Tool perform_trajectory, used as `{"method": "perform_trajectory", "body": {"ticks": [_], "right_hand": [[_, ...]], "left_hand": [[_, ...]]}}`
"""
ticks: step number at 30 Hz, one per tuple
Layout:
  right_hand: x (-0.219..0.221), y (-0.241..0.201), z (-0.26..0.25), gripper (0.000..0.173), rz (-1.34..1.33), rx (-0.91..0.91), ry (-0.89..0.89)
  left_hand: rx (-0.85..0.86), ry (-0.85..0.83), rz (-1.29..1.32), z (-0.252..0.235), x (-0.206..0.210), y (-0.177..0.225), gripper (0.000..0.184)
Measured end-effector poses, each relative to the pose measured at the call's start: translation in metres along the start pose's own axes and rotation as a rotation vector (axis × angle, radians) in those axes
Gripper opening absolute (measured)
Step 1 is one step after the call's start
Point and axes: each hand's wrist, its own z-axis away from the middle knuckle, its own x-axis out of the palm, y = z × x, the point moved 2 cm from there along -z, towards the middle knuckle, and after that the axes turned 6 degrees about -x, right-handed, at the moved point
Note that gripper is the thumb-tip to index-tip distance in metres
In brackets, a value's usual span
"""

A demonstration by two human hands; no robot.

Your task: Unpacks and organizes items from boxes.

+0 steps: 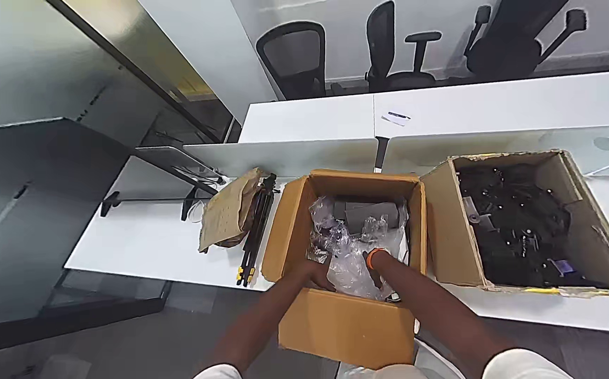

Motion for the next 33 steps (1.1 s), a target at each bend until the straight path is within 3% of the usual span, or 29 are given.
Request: {"method": "perform_trajectory", "body": {"ticks": [2,4,5,8,11,16,19,22,24,27,33], "right_hand": [[-0.001,0.012,-0.020,0.088,0.022,-0.102,-0.082],[0.004,0.015,-0.030,0.079,-0.007,-0.190,-0.174],[0.006,0.014,-0.032,0.074,-0.030,-0.207,-0.207],[0.007,0.010,-0.032,0.061,-0.104,-0.268,-0.205],[0.006,0.007,-0.029,0.048,-0.222,-0.363,-0.082],[0.005,-0.011,-0.022,0.039,-0.510,-0.384,0.104],[-0.004,-0.018,-0.004,0.043,-0.627,-0.349,0.206],[-0.015,-0.018,0.011,0.063,-0.661,-0.373,0.358],[-0.014,-0.015,0.006,0.070,-0.669,-0.354,0.431],[-0.017,-0.012,0.016,0.070,-0.672,-0.366,0.518],[-0.046,-0.011,0.056,0.065,-0.687,-0.499,0.725]], "left_hand": [[0.079,-0.051,0.034,0.000,0.000,0.003,0.116],[0.140,-0.093,0.081,0.006,-0.001,0.011,0.083],[0.139,-0.113,0.081,0.008,-0.004,0.016,0.076],[0.045,-0.141,0.097,0.003,-0.008,0.019,0.083],[-0.083,-0.104,0.103,0.006,-0.009,0.020,0.086],[0.008,-0.055,0.167,-0.009,-0.005,0.009,0.073],[0.047,0.013,0.309,0.002,-0.009,0.014,0.063],[0.181,0.117,0.527,0.030,-0.014,0.028,0.043],[0.276,0.182,0.557,0.040,-0.017,0.034,0.039],[0.307,0.272,0.482,0.058,-0.022,0.043,0.041],[0.276,0.374,0.571,0.108,-0.043,0.056,0.041]]}}
